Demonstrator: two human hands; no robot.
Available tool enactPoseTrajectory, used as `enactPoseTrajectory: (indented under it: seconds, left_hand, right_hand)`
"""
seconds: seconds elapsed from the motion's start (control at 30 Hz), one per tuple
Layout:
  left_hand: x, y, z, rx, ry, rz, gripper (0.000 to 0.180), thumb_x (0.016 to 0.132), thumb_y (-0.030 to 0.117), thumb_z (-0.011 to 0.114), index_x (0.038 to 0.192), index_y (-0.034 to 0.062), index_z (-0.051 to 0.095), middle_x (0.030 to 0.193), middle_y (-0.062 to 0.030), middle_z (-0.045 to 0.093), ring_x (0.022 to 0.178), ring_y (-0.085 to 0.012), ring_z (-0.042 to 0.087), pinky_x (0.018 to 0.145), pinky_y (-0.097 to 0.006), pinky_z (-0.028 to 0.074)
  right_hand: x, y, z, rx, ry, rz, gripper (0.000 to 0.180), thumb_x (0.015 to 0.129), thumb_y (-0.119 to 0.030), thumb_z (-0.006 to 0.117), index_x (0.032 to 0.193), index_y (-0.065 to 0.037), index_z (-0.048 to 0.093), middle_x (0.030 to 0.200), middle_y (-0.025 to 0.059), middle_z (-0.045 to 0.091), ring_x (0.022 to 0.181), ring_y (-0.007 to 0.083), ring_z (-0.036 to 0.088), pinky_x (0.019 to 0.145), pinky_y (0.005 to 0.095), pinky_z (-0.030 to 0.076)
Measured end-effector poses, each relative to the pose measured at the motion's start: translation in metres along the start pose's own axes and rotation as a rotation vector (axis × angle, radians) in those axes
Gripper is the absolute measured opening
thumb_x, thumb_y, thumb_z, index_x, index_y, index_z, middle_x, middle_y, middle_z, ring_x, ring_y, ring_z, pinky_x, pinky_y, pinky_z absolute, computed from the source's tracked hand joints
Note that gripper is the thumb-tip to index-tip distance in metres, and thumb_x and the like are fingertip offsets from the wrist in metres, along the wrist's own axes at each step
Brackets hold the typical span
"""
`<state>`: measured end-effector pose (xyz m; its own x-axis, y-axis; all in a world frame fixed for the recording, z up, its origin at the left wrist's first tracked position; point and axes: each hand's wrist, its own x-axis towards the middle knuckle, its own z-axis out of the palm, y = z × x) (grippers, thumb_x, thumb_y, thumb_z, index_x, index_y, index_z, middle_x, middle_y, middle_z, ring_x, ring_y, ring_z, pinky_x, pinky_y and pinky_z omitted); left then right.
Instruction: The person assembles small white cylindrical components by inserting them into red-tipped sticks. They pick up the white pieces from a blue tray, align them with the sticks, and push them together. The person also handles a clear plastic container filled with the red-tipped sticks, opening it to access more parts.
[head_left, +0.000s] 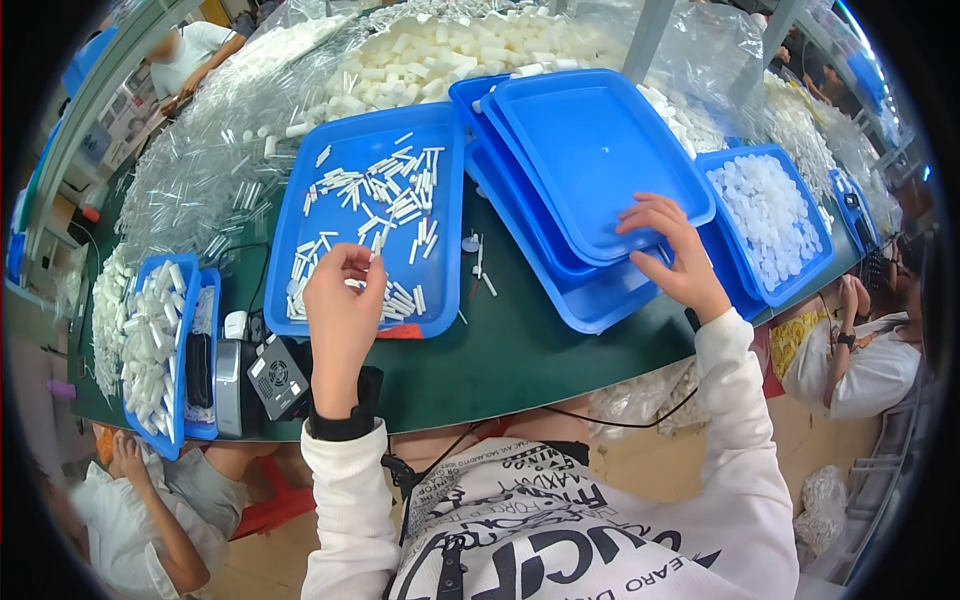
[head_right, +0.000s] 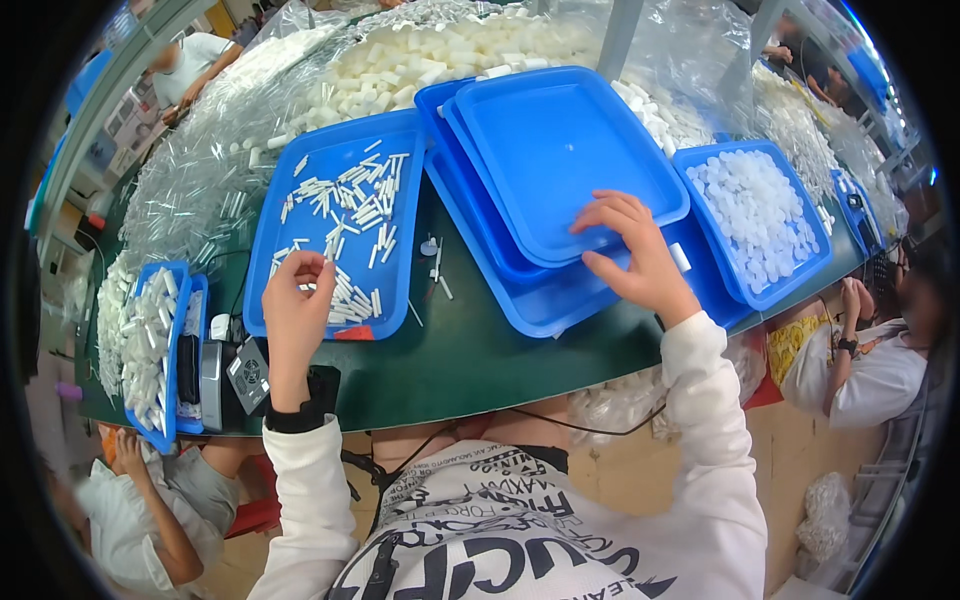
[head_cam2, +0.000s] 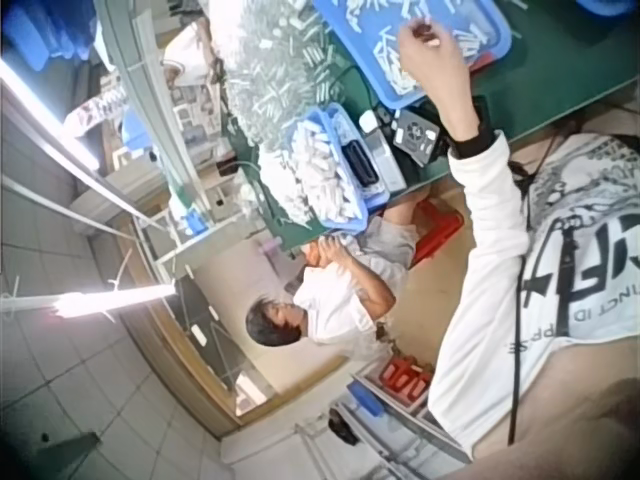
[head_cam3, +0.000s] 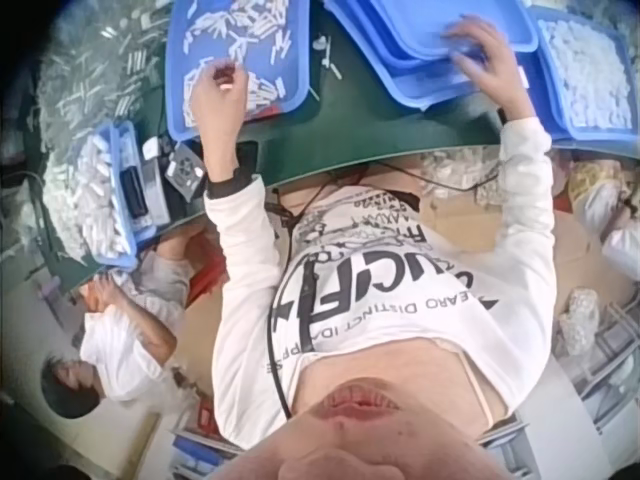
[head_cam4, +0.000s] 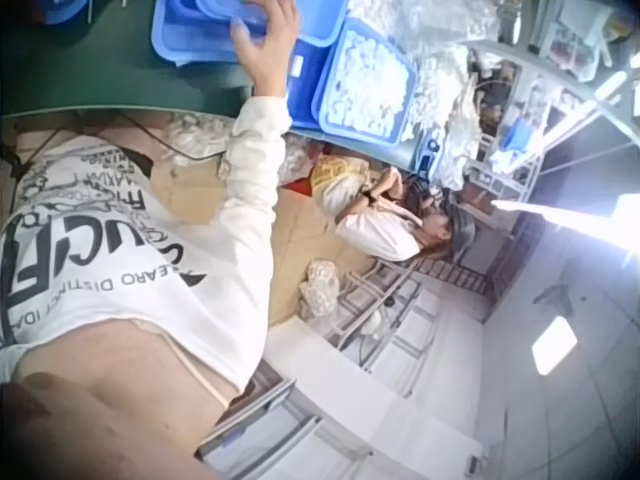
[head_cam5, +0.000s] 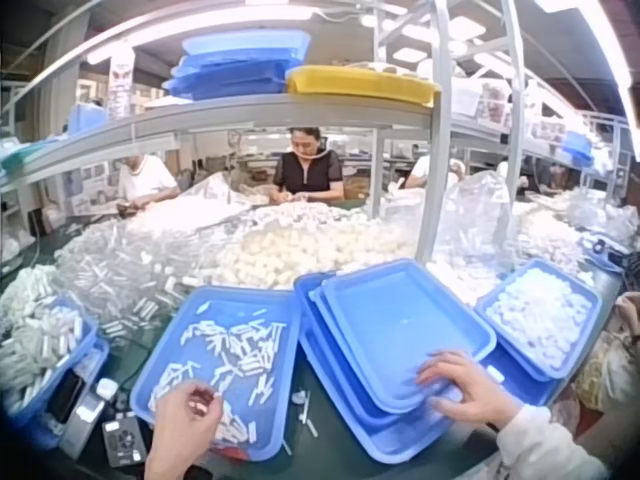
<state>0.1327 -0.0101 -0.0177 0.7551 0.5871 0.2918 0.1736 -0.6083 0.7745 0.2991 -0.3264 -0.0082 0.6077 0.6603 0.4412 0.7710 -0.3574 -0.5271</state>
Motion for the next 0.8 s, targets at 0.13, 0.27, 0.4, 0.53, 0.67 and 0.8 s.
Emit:
enactPoseTrajectory:
  seconds: [0.13, 0.27, 0.4, 0.53, 0.67, 0.8]
  left_hand:
    - [0.000, -0.003, -0.001, -0.057, 0.013, -0.028, 0.012, 0.078, 0.008, 0.067, 0.082, -0.0013, 0.060, 0.074, -0.0093, 0.065, 0.068, -0.0165, 0.064, 0.055, -0.027, 0.048]
    - [0.000, -0.011, -0.001, -0.045, 0.069, -0.004, 0.015, 0.075, 0.007, 0.071, 0.082, -0.0003, 0.060, 0.074, -0.0072, 0.064, 0.067, -0.0148, 0.062, 0.058, -0.025, 0.049]
    - [-0.008, 0.004, -0.007, -0.125, 0.051, -0.051, 0.017, 0.074, 0.004, 0.074, 0.081, -0.0005, 0.059, 0.077, -0.0049, 0.062, 0.071, -0.0107, 0.060, 0.061, -0.023, 0.047]
    - [-0.027, 0.021, -0.024, -0.416, 0.010, -0.040, 0.015, 0.075, 0.003, 0.072, 0.082, 0.0008, 0.060, 0.076, -0.0039, 0.064, 0.069, -0.0103, 0.062, 0.061, -0.023, 0.049]
    - [-0.025, 0.014, -0.039, -0.534, 0.026, -0.074, 0.016, 0.075, -0.003, 0.070, 0.085, -0.0008, 0.058, 0.080, -0.0034, 0.061, 0.073, -0.0090, 0.060, 0.065, -0.020, 0.047]
    - [-0.015, 0.003, -0.037, -0.463, 0.105, -0.150, 0.027, 0.075, -0.004, 0.070, 0.099, -0.0015, 0.056, 0.083, -0.0081, 0.063, 0.075, -0.0102, 0.060, 0.066, -0.020, 0.047]
  right_hand:
    - [0.007, -0.034, -0.001, 0.039, 0.096, 0.024, 0.018, 0.071, -0.007, 0.064, 0.089, -0.005, 0.062, 0.099, 0.0095, 0.061, 0.106, 0.0283, 0.053, 0.093, 0.0379, 0.039]
    - [0.021, -0.075, 0.010, 0.172, 0.048, -0.033, 0.013, 0.076, -0.005, 0.064, 0.089, -0.004, 0.062, 0.088, 0.0086, 0.062, 0.082, 0.0261, 0.058, 0.076, 0.0328, 0.045]
    - [0.038, -0.110, 0.026, 0.249, -0.149, -0.015, 0.017, 0.078, -0.007, 0.065, 0.093, -0.004, 0.061, 0.089, 0.0090, 0.061, 0.084, 0.0268, 0.058, 0.079, 0.0343, 0.044]
    - [0.062, -0.138, 0.067, -0.033, 0.067, -0.374, 0.022, 0.077, -0.014, 0.067, 0.098, -0.009, 0.061, 0.089, 0.0085, 0.062, 0.087, 0.0243, 0.059, 0.084, 0.0394, 0.042]
    - [0.084, -0.143, 0.106, -0.221, -0.056, -0.461, 0.020, 0.081, -0.019, 0.065, 0.099, -0.012, 0.062, 0.092, 0.0042, 0.063, 0.091, 0.0216, 0.059, 0.087, 0.0379, 0.040]
    - [0.101, -0.140, 0.132, -0.316, -0.117, -0.382, 0.010, 0.084, -0.021, 0.061, 0.083, -0.011, 0.062, 0.075, 0.0009, 0.063, 0.073, 0.0205, 0.061, 0.069, 0.0340, 0.045]
